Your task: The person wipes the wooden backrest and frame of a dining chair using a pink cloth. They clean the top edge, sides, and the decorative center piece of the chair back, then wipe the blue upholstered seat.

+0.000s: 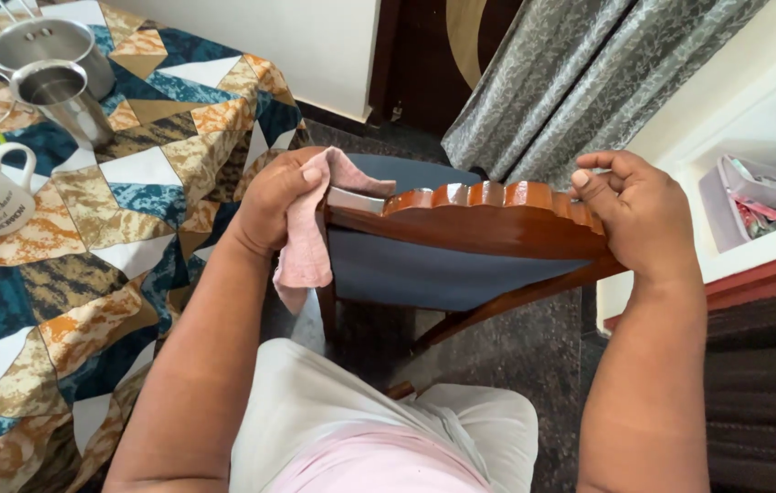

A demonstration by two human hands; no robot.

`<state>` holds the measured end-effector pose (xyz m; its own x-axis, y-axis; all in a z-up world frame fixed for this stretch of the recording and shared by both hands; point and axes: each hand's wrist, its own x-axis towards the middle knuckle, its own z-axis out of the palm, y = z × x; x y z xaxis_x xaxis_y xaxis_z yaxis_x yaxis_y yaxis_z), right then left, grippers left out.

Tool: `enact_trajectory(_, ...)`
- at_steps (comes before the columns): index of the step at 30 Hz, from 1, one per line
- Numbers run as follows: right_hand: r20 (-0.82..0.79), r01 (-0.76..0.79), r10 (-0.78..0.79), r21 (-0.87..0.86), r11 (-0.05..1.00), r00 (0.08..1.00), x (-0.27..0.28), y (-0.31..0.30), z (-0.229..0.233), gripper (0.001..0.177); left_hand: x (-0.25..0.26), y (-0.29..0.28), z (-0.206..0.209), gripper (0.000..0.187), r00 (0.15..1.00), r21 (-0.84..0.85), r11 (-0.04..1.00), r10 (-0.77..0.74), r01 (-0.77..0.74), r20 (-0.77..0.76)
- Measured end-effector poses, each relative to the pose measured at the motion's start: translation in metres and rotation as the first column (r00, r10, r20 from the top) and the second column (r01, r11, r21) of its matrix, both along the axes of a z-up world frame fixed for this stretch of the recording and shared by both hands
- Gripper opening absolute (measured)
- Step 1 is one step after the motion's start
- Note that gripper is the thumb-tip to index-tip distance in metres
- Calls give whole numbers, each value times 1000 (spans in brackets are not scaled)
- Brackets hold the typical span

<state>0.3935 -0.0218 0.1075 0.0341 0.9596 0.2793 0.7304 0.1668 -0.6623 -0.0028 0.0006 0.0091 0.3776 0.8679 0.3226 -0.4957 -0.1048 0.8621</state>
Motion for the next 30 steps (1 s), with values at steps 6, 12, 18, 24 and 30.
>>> enact_trajectory(6,-19,-6,5,-23,1000,1000,4,2,-4,35,-6,7,-5,30,999,-59,998,-9,11,39)
enact_trajectory(12,-37,-46,46,-9,999,998,7,4,-3,36,-12,-15,25,29,797,300,930,342,-212,-499)
enact_trajectory(18,29,22,-21,-32,999,999,5,3,-2,34,43,-75,50,66,82,941,305,944,146,-319)
enact_trajectory(24,-13,-20,20,-3,1000,1000,6,4,-4,34,75,-97,61,112,-84,934,347,937,84,-340)
enact_trajectory(30,-13,-1,1,-5,1000,1000,6,5,-7,34,64,-81,86,112,-71,652,714,687,255,-723)
